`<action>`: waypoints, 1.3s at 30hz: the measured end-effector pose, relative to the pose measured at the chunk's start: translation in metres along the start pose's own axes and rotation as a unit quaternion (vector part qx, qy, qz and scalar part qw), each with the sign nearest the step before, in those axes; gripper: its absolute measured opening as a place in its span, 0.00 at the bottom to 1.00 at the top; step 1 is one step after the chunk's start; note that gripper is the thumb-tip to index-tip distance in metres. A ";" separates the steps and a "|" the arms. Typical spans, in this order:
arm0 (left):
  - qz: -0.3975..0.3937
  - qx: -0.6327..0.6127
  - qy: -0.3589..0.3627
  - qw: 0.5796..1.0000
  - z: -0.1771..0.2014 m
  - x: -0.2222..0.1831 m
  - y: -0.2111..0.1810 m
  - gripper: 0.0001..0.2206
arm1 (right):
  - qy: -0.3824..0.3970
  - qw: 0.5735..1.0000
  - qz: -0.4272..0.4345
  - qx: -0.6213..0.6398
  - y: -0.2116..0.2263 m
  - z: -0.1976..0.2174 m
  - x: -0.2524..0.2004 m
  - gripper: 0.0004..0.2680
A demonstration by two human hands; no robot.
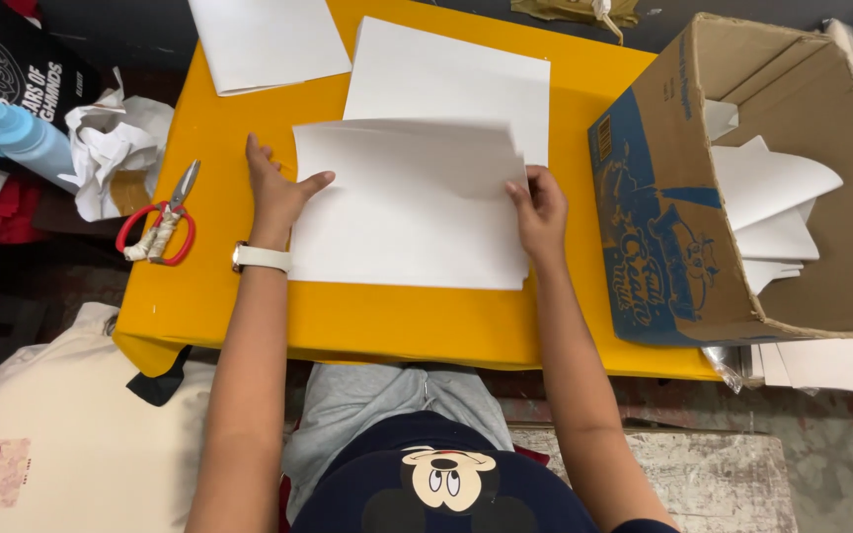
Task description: Folding white sheets of paper in half and placing them into a cardboard box on a yellow table.
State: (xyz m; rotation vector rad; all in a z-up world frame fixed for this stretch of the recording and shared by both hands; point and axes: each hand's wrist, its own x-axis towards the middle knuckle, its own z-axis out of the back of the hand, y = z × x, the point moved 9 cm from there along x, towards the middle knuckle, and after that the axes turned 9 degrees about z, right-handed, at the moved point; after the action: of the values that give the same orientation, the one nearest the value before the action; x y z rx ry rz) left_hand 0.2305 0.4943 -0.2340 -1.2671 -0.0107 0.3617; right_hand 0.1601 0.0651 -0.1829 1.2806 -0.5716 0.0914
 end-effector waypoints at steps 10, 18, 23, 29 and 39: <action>-0.199 -0.305 0.140 0.921 -0.009 -0.044 -0.115 0.11 | -0.120 0.967 0.205 0.087 0.109 0.094 0.023 0.03; -0.198 -0.156 0.194 0.948 -0.045 -0.056 -0.047 0.15 | -0.104 0.981 0.117 0.119 -0.011 0.064 -0.025 0.23; -0.229 -0.165 0.141 0.949 -0.028 -0.097 -0.096 0.05 | -0.138 0.980 0.127 0.062 0.037 0.070 -0.018 0.14; -0.194 -0.155 0.167 0.954 -0.058 -0.065 -0.011 0.17 | -0.082 0.993 0.051 0.069 0.001 0.060 -0.038 0.19; -0.207 -0.119 0.187 0.953 -0.043 -0.104 -0.069 0.18 | -0.084 0.993 0.049 0.071 -0.015 0.063 -0.041 0.19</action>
State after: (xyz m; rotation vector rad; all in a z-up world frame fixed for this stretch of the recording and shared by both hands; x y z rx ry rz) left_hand 0.1595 0.4088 -0.1635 -1.5163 0.0027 -0.2537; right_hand 0.1082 0.0123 -0.2035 1.4075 -0.7843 0.1081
